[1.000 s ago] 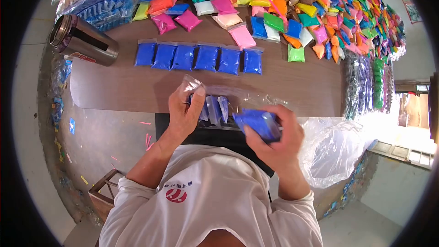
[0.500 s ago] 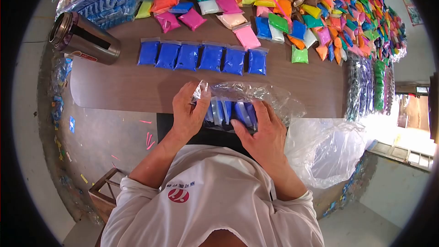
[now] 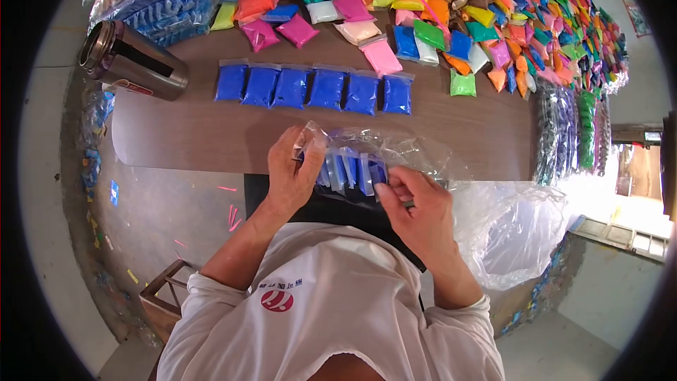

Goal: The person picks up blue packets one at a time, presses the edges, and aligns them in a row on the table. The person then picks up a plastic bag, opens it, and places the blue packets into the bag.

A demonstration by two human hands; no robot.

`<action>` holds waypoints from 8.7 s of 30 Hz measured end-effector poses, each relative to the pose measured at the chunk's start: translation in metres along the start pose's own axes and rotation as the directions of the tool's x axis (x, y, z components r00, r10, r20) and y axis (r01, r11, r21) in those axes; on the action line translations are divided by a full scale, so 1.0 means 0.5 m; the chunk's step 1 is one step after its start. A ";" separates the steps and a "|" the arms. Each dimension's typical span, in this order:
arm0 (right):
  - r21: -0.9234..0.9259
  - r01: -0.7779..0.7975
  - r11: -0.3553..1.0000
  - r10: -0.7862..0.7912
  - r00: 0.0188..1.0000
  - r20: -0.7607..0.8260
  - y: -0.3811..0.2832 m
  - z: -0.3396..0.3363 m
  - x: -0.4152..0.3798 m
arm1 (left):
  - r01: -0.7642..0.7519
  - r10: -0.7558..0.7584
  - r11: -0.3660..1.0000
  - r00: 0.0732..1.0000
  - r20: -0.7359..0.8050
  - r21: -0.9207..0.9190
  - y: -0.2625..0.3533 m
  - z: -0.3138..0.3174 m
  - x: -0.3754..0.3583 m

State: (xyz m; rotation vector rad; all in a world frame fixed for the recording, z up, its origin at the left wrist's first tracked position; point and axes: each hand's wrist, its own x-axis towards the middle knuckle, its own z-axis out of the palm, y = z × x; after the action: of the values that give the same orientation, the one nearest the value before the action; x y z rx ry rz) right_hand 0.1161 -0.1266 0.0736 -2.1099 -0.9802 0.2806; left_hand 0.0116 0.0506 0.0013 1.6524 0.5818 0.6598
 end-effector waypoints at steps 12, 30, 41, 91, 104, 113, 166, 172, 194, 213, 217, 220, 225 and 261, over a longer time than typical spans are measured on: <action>-0.252 0.216 0.943 -0.173 0.968 0.182 0.029 -0.107 0.230 | 0.049 -0.048 0.998 0.998 0.041 -0.037 0.000 -0.002 -0.001; -0.241 0.051 0.969 0.123 0.748 0.652 0.047 -0.063 0.371 | -0.026 0.026 0.997 1.000 0.004 0.069 0.003 -0.002 0.001; -0.254 0.353 0.900 -0.083 0.713 0.696 0.033 0.001 0.361 | -0.020 0.021 0.997 1.000 -0.008 0.068 0.001 0.000 -0.003; -0.052 -0.255 0.966 0.251 0.965 -0.079 0.048 -0.051 0.001 | -0.130 0.129 0.992 0.982 -0.135 0.004 -0.021 0.028 0.002; -0.159 -0.056 0.986 0.046 0.997 -0.062 0.067 -0.020 0.016 | -0.071 0.071 0.997 0.988 -0.137 0.008 -0.021 0.030 0.001; 0.100 0.037 0.994 -0.045 0.996 0.076 -0.067 -0.147 0.037 | -0.098 0.102 0.994 0.985 -0.139 0.036 -0.037 0.026 -0.001; 0.376 -0.175 0.910 -0.087 0.805 0.587 -0.019 -0.199 -0.001 | -0.163 0.167 0.985 0.980 -0.103 0.051 -0.033 0.021 -0.003; 0.178 -0.360 0.916 0.344 0.932 0.118 0.015 -0.170 0.008 | -0.162 0.168 0.985 0.981 -0.097 0.066 -0.027 0.022 -0.001; -0.404 -0.129 0.906 0.152 0.988 0.026 0.061 -0.101 0.044 | -0.176 0.175 0.984 0.980 -0.090 -0.009 -0.018 0.023 0.002; -0.072 0.317 0.946 -0.284 0.915 0.287 -0.106 -0.106 0.320 | -0.119 0.138 0.967 0.988 -0.073 0.227 -0.025 0.010 -0.005; -0.168 0.515 0.841 -0.383 0.784 0.488 -0.140 0.027 0.415 | -0.139 0.156 0.977 0.983 -0.097 0.160 -0.009 0.014 -0.002; -0.217 0.498 0.840 -0.239 0.697 0.676 -0.156 0.130 0.466 | -0.174 0.194 0.970 0.974 -0.112 0.171 -0.001 0.011 -0.001; -0.356 0.517 0.778 -0.113 0.673 0.731 -0.185 0.223 0.457 | -0.162 0.178 0.980 0.973 -0.145 0.120 -0.003 0.015 -0.002; -0.435 -0.160 0.886 0.086 0.979 -0.184 0.065 -0.114 0.015 | -0.153 0.157 0.987 0.984 -0.083 0.047 -0.022 0.021 -0.004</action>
State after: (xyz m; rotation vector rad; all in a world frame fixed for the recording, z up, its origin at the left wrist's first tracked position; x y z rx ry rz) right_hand 0.1669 -0.1662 0.0890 -2.5749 -0.8752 -0.0659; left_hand 0.0172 0.0437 -0.0111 1.7259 0.5349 0.8415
